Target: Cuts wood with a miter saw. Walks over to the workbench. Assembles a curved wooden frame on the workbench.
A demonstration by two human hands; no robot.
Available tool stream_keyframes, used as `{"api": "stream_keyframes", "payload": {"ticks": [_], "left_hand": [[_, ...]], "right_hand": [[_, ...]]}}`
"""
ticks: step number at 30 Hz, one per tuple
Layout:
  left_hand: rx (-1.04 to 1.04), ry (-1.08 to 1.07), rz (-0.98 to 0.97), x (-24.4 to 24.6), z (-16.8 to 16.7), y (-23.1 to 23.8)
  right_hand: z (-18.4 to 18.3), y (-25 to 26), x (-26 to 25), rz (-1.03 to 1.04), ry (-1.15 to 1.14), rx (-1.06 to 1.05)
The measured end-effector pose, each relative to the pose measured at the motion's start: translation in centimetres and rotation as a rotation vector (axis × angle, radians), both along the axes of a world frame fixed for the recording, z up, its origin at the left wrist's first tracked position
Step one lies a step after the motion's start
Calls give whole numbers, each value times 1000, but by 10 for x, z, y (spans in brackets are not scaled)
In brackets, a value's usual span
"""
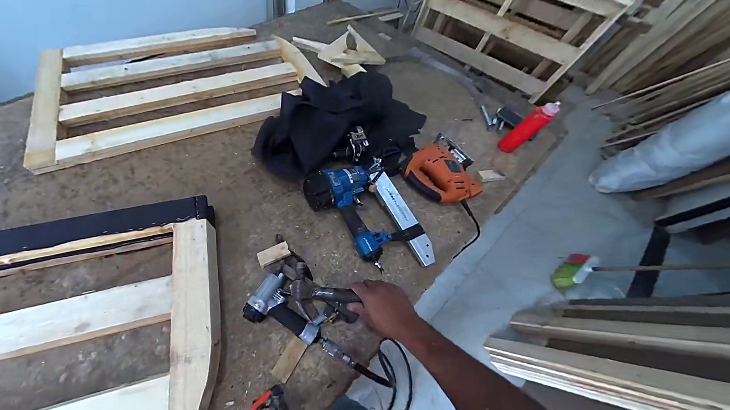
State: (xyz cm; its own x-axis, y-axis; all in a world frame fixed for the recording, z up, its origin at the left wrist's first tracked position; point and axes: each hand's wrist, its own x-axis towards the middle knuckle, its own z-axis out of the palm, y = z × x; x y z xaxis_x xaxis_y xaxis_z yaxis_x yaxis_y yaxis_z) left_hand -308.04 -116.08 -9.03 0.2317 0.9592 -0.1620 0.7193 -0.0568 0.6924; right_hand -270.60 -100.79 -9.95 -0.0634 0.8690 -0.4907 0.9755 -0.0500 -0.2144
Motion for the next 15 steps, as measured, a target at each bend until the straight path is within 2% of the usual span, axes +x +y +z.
{"api": "stream_keyframes", "payload": {"ticks": [4, 8, 10, 11, 13, 15], "left_hand": [[-87, 33, 90, 22, 5, 11], [-84, 62, 24, 41, -9, 17], [-35, 48, 21, 48, -17, 24], [-14, 49, 39, 52, -19, 29], [-76, 45, 85, 63, -16, 47], [-230, 25, 134, 78, -13, 72]], "right_hand": [[-1, 26, -1, 20, 20, 83], [-32, 66, -8, -64, 91, 341], [-31, 62, -20, -50, 192, 511], [-24, 47, -30, -33, 199, 503], [-2, 3, -54, -28, 122, 184], [-7, -37, -69, -55, 90, -169]]}}
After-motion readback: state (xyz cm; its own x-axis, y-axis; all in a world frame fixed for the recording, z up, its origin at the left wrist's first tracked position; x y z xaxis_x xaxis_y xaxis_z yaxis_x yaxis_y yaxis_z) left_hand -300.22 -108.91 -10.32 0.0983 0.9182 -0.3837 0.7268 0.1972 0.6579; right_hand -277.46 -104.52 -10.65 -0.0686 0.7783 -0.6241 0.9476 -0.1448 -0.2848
